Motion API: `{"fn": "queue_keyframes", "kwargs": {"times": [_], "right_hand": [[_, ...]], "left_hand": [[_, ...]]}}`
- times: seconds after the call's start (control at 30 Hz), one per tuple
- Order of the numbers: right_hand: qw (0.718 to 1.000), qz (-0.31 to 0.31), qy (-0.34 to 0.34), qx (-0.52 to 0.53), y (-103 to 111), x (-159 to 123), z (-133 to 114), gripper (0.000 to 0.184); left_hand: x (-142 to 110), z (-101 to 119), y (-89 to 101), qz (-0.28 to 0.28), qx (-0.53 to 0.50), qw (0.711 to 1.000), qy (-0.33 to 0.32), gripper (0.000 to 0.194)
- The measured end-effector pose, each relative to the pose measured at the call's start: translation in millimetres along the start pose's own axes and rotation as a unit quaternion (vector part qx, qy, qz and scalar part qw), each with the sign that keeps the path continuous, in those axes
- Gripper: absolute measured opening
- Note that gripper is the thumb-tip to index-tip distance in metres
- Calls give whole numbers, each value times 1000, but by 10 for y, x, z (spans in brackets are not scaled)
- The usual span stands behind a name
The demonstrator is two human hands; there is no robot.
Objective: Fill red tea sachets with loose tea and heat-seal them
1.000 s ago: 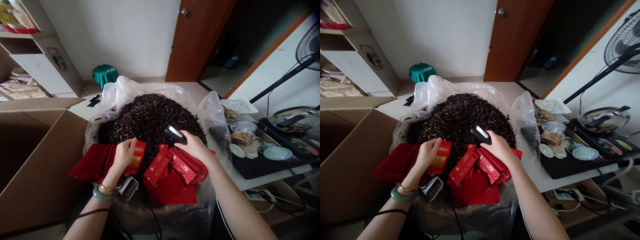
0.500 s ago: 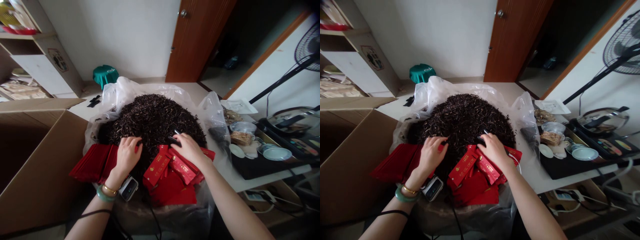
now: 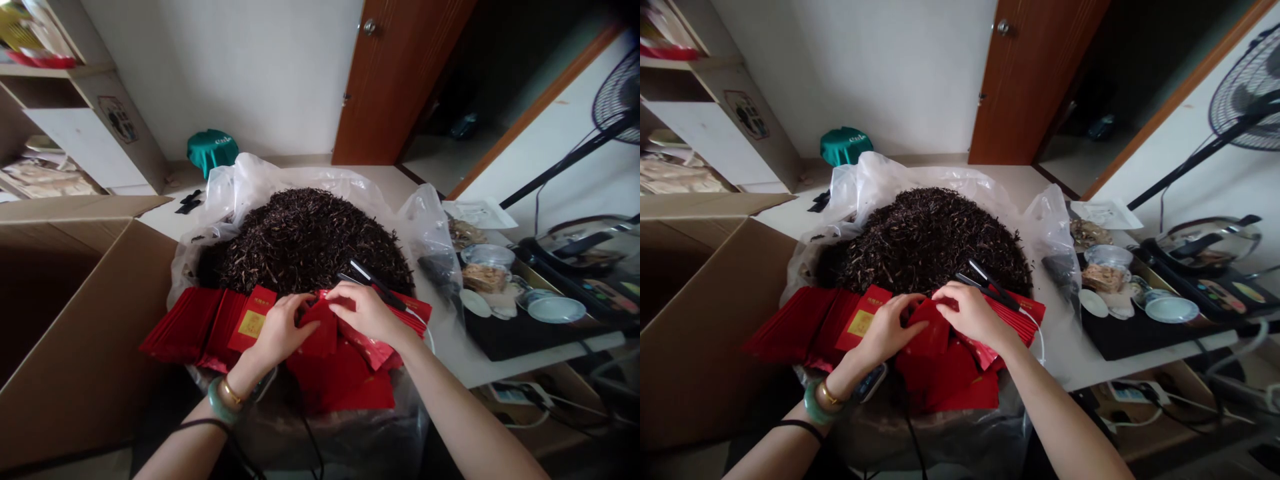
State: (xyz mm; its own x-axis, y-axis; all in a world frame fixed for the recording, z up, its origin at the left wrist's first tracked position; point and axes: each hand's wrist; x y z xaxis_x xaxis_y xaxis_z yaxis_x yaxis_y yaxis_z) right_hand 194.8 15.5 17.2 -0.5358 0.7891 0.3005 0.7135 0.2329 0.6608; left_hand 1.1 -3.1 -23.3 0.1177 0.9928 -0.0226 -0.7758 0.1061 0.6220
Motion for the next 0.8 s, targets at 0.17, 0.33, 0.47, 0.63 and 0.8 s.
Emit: {"fn": "queue_keyframes", "kwargs": {"times": [0.17, 0.33, 0.47, 0.63, 0.8], "right_hand": [[977, 161, 138, -32, 69, -26, -196, 11], [938, 133, 278, -160, -159, -51, -214, 20], [931, 29, 313, -184, -311, -46, -218, 12], [948, 133, 215, -192, -245, -28, -197, 41], [944, 133, 179, -243, -230, -26, -103, 54]], "left_hand": [[61, -55, 19, 234, -194, 951, 62, 45], [93, 37, 96, -15, -533, 825, 186, 52], [57, 72, 93, -63, -549, 812, 191, 45], [-5, 68, 62, -132, -483, 850, 164, 45], [-47, 130, 50, -172, -424, 880, 130, 45]]}}
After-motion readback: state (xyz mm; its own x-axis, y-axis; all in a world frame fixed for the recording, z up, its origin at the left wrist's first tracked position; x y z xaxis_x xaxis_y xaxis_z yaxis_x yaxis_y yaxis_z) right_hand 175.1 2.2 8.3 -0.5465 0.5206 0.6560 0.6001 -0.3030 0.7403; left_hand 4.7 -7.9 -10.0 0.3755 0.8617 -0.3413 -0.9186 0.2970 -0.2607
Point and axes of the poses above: each hand's wrist, its own x-axis towards the middle knuckle, its own y-axis out of the back of the hand, z = x × y, and after that the axes turned 11 degrees about y, right-handed
